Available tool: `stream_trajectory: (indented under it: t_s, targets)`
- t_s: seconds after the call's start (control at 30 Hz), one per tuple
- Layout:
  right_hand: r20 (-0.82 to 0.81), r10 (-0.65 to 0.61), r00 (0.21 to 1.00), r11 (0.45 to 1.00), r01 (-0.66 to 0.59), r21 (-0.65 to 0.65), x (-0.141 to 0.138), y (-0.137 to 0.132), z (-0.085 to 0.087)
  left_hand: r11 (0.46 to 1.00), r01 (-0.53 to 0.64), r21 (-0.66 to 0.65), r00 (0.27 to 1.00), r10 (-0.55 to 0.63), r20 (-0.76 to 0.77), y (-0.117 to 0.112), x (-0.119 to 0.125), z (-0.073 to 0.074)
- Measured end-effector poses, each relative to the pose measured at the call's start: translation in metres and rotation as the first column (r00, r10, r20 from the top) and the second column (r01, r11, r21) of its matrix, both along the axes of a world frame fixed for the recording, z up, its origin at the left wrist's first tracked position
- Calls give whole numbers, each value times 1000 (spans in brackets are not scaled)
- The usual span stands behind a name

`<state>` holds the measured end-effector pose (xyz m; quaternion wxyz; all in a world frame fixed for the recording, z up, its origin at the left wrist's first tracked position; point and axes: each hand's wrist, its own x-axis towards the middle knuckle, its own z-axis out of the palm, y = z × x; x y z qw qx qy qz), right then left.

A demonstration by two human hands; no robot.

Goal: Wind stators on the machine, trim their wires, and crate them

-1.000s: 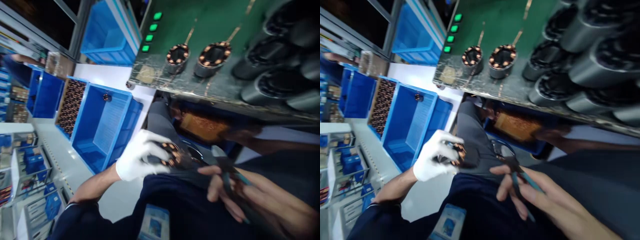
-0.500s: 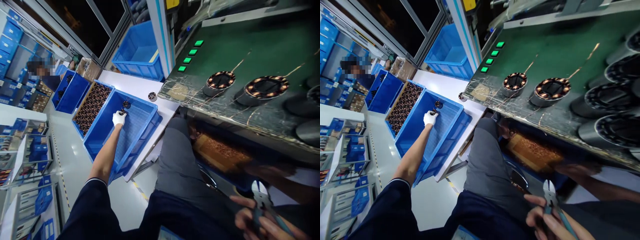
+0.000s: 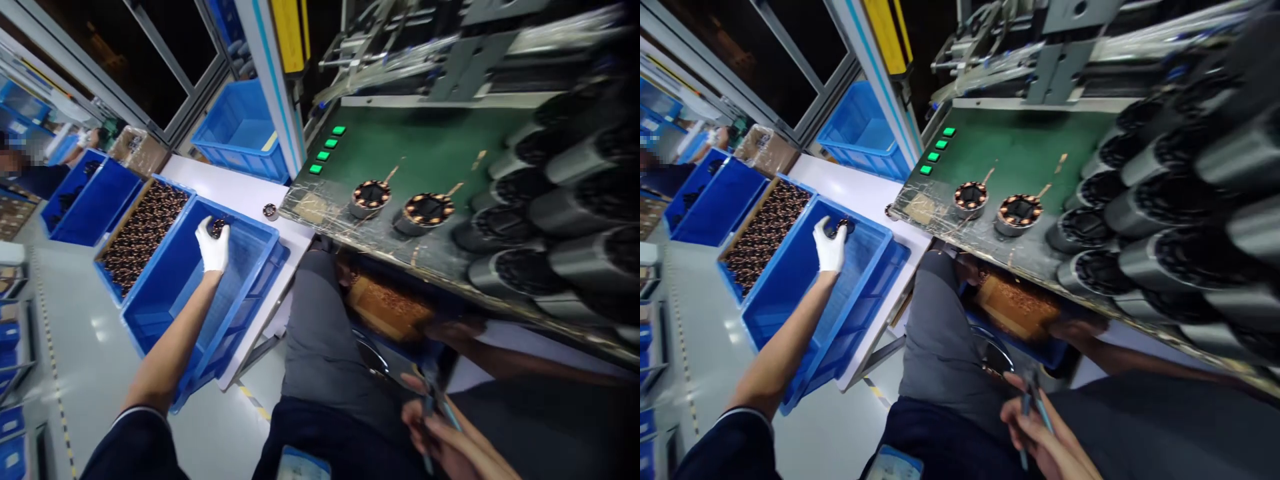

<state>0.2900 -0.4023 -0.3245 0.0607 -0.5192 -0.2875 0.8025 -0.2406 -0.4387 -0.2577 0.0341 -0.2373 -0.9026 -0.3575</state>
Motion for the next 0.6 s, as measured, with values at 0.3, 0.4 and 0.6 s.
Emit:
stream_trajectory:
  t_s: [0.3, 0.4, 0.6]
  targets:
    - [-93, 59, 994, 993, -48, 111, -21, 3, 61, 611, 779, 139, 621, -782, -48, 154, 133, 31]
    - [-95, 54, 994, 987, -39, 155, -4, 4, 58, 698, 701, 149, 691, -716, 103, 179, 145, 24]
    - [67, 100, 993, 898, -119, 424, 20, 14, 54, 595, 643, 482, 590, -786, 184, 125, 198, 44]
